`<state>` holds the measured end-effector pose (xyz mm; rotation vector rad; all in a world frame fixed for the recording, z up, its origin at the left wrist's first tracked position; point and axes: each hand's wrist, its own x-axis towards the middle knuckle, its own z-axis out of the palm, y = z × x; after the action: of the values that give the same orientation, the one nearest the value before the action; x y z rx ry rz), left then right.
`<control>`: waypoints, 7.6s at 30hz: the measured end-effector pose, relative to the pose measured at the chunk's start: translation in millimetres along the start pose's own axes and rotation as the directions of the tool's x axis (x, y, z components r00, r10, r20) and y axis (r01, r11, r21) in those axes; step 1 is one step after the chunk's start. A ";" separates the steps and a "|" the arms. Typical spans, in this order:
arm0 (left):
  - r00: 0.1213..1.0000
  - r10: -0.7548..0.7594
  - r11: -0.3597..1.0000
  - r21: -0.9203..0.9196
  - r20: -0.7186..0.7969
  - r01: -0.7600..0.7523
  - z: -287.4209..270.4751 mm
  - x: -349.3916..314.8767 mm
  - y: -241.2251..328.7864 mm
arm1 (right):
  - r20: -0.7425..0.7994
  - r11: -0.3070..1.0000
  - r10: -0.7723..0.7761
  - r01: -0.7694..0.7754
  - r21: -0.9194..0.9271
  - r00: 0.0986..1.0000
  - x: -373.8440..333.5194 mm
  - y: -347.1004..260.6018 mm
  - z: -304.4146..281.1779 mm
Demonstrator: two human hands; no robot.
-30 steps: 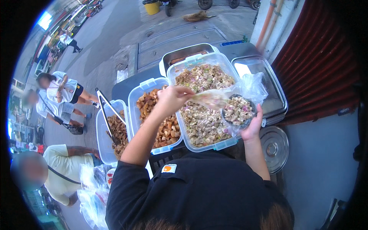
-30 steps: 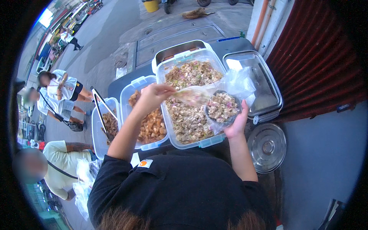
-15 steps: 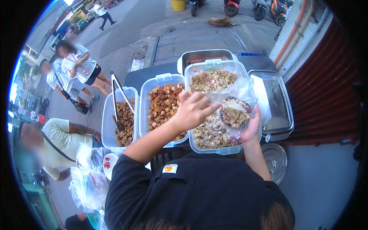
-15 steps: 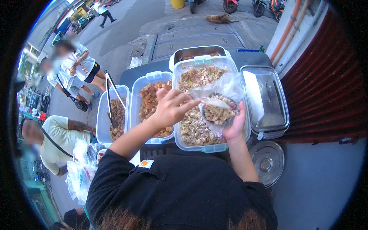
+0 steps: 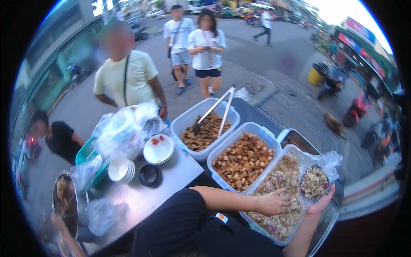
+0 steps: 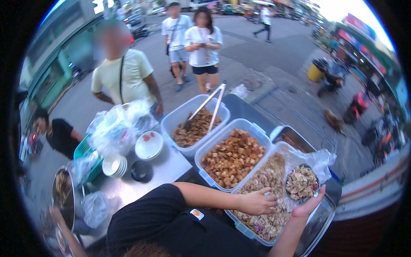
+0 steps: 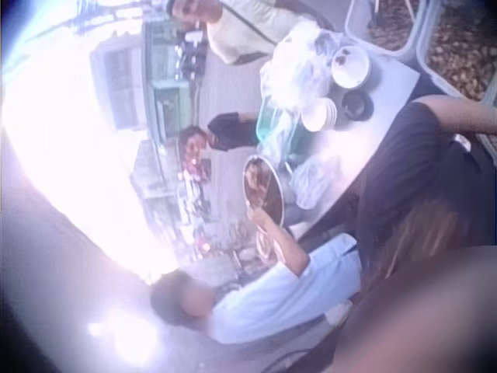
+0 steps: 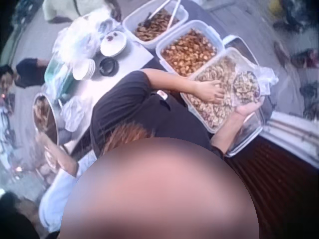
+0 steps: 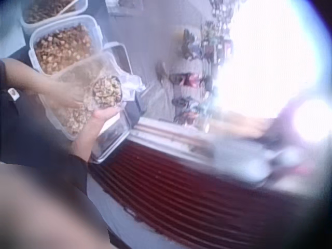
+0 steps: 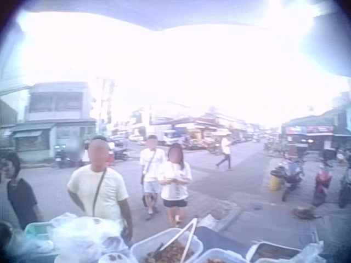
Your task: The person scoops various cooked foods from large containers into plastic bags and bowls, then hands them to customers at a street food stall. They use tongs and a ladle to transfer items and occasionally handle cash from customers.
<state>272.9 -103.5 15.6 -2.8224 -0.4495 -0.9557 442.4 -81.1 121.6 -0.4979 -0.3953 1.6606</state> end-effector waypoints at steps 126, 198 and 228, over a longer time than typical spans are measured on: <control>-0.631 -0.424 0.546 0.739 0.650 0.395 -294.2 -242.0 -207.1 | -0.200 0.991 -0.110 0.122 0.049 0.974 -2.5 124.6 9.5; 0.371 -0.586 0.755 0.651 0.721 -0.073 -201.2 -41.9 -256.1 | -0.229 0.993 -0.114 0.119 0.010 0.967 -19.9 113.7 -8.7; 0.421 -0.528 0.837 0.535 0.738 0.113 -211.1 -57.6 -166.9 | -0.169 0.999 -0.050 0.052 0.008 0.984 -1.0 121.4 -4.4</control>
<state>55.4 -4.2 151.7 -2.5867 -1.1833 0.6706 342.9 -100.0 54.3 -0.6093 -0.2707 1.5573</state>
